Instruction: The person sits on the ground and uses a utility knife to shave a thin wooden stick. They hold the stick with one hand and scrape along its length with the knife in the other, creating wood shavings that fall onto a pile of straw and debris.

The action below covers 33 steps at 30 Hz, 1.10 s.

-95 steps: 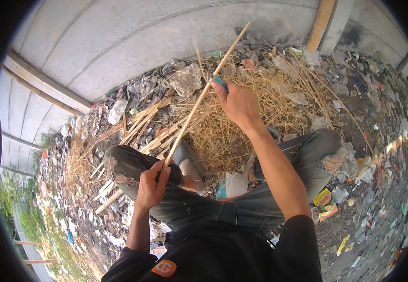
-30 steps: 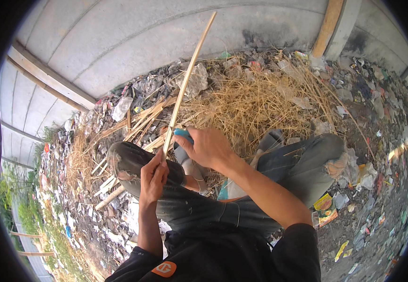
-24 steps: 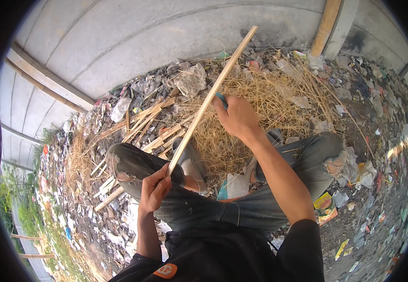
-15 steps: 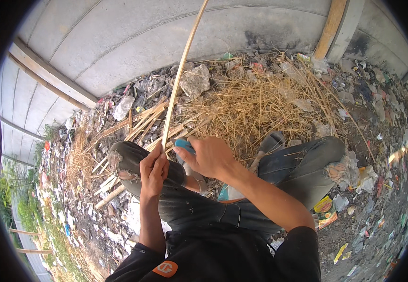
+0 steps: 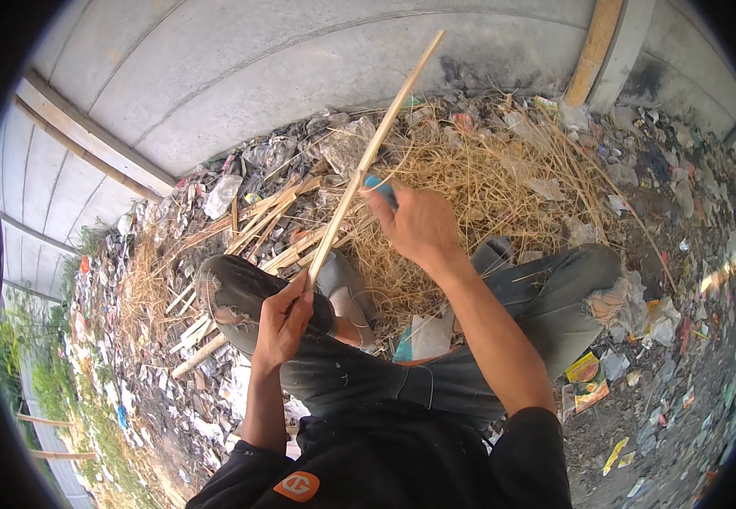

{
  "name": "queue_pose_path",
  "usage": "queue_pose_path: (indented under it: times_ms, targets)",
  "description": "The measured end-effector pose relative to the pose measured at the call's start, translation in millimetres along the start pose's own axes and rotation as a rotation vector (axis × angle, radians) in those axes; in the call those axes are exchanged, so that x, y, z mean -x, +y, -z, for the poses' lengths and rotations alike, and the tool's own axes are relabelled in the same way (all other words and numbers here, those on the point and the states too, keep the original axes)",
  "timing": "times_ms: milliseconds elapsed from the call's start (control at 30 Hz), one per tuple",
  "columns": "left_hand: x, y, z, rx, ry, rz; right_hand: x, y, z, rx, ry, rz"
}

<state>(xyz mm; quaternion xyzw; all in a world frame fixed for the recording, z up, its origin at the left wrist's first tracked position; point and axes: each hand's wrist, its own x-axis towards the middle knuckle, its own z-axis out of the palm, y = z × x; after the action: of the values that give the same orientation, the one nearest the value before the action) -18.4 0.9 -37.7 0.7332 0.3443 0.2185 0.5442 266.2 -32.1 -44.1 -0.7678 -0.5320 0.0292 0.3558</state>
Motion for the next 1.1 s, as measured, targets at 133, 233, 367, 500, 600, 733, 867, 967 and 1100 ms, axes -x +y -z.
queue_pose_path:
  times_ms: [133,233,367,500,600,733,867,967,1100]
  targets:
    - [37,-19,3,0.003,-0.112,0.035,-23,55,29,-0.152,0.101,-0.171]
    - [40,-18,9,0.057,-0.096,0.058,-24,49,34,-0.117,0.131,-0.116]
    - [46,-1,25,0.081,-0.15,0.185,-42,70,41,-0.193,0.299,-0.25]
    - [97,-38,67,0.198,-0.208,0.292,-63,165,83,-0.474,0.542,-0.572]
    - [104,-42,75,0.252,-0.146,0.282,-65,173,86,-0.724,0.572,-0.595]
    - [85,-35,55,0.275,-0.02,0.22,-51,105,64,-0.933,0.288,-0.456]
    - [62,-27,28,0.166,-0.024,0.12,-45,43,43,-1.135,0.018,-0.291]
    - [51,-19,14,0.16,-0.027,0.099,-40,29,29,-1.288,-0.109,-0.244]
    - [45,-19,6,0.066,-0.003,0.089,-27,20,14,-1.29,-0.212,-0.275]
